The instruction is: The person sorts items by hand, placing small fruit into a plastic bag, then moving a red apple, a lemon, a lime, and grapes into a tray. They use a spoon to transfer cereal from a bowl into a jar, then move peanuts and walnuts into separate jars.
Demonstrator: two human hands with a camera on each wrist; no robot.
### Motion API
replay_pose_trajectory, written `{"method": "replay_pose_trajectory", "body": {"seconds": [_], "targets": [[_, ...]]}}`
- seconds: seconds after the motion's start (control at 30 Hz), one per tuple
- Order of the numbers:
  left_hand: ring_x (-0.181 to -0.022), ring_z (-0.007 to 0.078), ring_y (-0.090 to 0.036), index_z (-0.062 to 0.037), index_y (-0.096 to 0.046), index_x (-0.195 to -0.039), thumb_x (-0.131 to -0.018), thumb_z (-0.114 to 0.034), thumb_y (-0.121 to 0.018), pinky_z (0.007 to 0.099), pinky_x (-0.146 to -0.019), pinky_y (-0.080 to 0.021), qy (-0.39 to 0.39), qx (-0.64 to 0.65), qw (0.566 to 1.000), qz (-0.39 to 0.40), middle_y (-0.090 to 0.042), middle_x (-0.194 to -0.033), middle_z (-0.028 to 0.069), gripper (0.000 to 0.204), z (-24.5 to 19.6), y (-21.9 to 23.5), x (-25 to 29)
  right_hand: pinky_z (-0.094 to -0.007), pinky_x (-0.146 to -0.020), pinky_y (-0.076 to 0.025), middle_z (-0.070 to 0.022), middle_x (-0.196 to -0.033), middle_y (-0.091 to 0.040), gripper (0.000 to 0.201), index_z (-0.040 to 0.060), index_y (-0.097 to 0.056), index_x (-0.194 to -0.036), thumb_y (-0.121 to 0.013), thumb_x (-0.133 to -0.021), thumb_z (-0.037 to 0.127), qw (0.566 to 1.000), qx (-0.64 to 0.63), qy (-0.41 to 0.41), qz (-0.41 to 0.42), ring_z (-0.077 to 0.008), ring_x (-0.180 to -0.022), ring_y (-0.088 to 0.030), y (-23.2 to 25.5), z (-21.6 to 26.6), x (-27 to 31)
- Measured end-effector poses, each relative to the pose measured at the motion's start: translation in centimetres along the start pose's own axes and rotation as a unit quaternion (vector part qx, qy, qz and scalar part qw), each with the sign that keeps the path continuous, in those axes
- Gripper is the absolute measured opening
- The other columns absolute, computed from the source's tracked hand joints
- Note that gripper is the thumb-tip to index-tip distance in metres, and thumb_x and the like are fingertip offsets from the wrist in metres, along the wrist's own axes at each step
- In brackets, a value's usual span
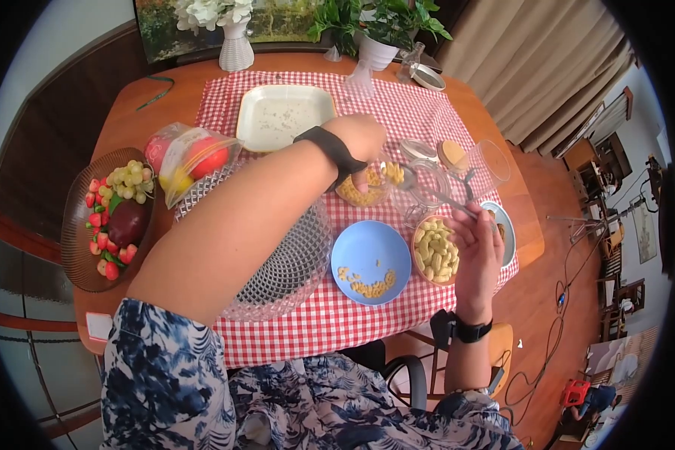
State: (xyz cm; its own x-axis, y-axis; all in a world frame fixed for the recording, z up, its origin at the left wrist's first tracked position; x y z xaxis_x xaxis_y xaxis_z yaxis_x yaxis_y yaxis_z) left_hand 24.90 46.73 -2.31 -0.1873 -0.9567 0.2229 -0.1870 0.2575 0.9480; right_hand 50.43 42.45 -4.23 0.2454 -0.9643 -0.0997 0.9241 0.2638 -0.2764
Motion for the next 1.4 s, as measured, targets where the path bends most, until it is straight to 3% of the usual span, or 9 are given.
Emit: {"method": "replay_pose_trajectory", "body": {"seconds": [0.1,0.23,0.57,0.73,0.8,1.03,1.13,1.23,1.4], "targets": [[-0.104,0.0344,-0.067,0.0004,-0.074,-0.102,-0.061,-0.015,-0.092,0.043,-0.09,-0.053,0.009,-0.004,1.0,-0.006,-0.072,-0.107,0.0176,0.047,0.0,0.0,-0.2,-0.0298,-0.08,-0.056,-0.0152,-0.105,-0.07,0.039,-0.0047,-0.058,-0.123,-0.049,-0.106,0.029,0.992,0.098,0.049,0.056,-0.0215,-0.097,-0.069,-3.0,0.6,-0.3],[-0.097,0.0339,-0.066,0.0029,-0.067,-0.101,-0.053,-0.027,-0.096,0.0422,-0.081,-0.053,-0.001,0.013,1.0,-0.01,-0.07,-0.096,0.0167,0.063,0.5,-0.3,-0.2,-0.0305,-0.077,-0.056,-0.0157,-0.102,-0.071,0.035,-0.0049,-0.06,-0.119,-0.046,-0.107,0.025,0.98,0.155,0.122,0.041,-0.0207,-0.091,-0.07,-1.1,2.1,1.2],[-0.098,0.0346,-0.065,0.0017,-0.067,-0.103,-0.05,-0.031,-0.096,0.0424,-0.082,-0.053,-0.026,-0.012,1.0,-0.009,-0.07,-0.098,0.0167,0.068,0.7,-0.8,-0.9,-0.0331,-0.078,-0.058,-0.0177,-0.101,-0.072,0.03,-0.0053,-0.061,-0.114,-0.049,-0.105,0.021,0.96,0.206,-0.001,0.189,-0.0237,-0.093,-0.071,4.8,-1.1,3.6],[-0.099,0.0342,-0.065,0.001,-0.067,-0.104,-0.051,-0.031,-0.096,0.0421,-0.083,-0.053,-0.027,-0.016,1.0,-0.003,-0.07,-0.099,0.0167,0.068,0.3,-0.4,-0.4,-0.0331,-0.078,-0.057,-0.016,-0.092,-0.071,0.028,-0.0049,-0.061,-0.109,-0.049,-0.105,0.02,0.963,0.196,-0.016,0.185,-0.0216,-0.086,-0.069,5.8,-0.4,4.0],[-0.105,0.0349,-0.066,0.0015,-0.072,-0.103,-0.057,-0.021,-0.094,0.043,-0.09,-0.053,-0.005,-0.006,1.0,-0.002,-0.071,-0.108,0.0186,0.055,0.1,-0.1,0.0,-0.033,-0.077,-0.056,-0.0158,-0.092,-0.071,0.028,-0.0048,-0.061,-0.109,-0.048,-0.106,0.02,0.962,0.194,-0.021,0.189,-0.0217,-0.085,-0.069,5.8,-0.2,4.2],[-0.105,0.0354,-0.066,0.0013,-0.073,-0.104,-0.056,-0.022,-0.095,0.0426,-0.091,-0.052,-0.005,-0.004,1.0,-0.002,-0.071,-0.107,0.0186,0.058,0.0,0.1,0.3,-0.0333,-0.077,-0.056,-0.0149,-0.09,-0.07,0.03,-0.0033,-0.06,-0.109,-0.045,-0.107,0.022,0.971,0.153,-0.07,0.171,-0.0231,-0.085,-0.07,5.9,-1.7,5.0],[-0.106,0.0355,-0.066,0.0008,-0.073,-0.105,-0.055,-0.023,-0.095,0.0424,-0.091,-0.052,-0.012,-0.01,1.0,0.006,-0.071,-0.108,0.0187,0.059,-0.1,-0.1,0.0,-0.0345,-0.079,-0.056,-0.0149,-0.091,-0.07,0.03,-0.003,-0.06,-0.109,-0.044,-0.107,0.023,0.978,0.145,-0.036,0.145,-0.0239,-0.086,-0.07,6.1,-1.4,4.7],[-0.1,0.033,-0.066,0.0006,-0.067,-0.106,-0.052,-0.029,-0.096,0.042,-0.083,-0.053,-0.018,-0.023,1.0,-0.001,-0.071,-0.1,0.0159,0.068,0.0,-0.1,-0.1,-0.0354,-0.081,-0.056,-0.0149,-0.093,-0.07,0.03,-0.0029,-0.059,-0.11,-0.045,-0.107,0.023,0.978,0.159,-0.014,0.13,-0.0241,-0.086,-0.07,6.4,-1.0,4.4],[-0.1,0.0328,-0.067,0.0,-0.067,-0.109,-0.053,-0.028,-0.096,0.0413,-0.083,-0.053,-0.006,-0.014,1.0,0.001,-0.071,-0.101,0.0161,0.07,0.0,0.0,0.1,-0.036,-0.083,-0.056,-0.0144,-0.092,-0.07,0.029,-0.0025,-0.059,-0.109,-0.045,-0.107,0.023,0.969,0.179,-0.015,0.169,-0.0237,-0.088,-0.07,6.5,-1.3,4.8]]}}
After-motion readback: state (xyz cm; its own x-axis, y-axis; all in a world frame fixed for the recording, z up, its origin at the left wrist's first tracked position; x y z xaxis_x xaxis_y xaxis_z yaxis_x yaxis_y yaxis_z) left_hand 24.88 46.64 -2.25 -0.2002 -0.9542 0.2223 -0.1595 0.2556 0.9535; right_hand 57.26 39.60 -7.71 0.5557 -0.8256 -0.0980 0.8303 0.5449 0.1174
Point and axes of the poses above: each hand's wrist, its own x-axis away from the middle knuckle, its own y-axis out of the back of the hand, z = x × y, the point moved 7 cm from there along -x, towards the middle knuckle
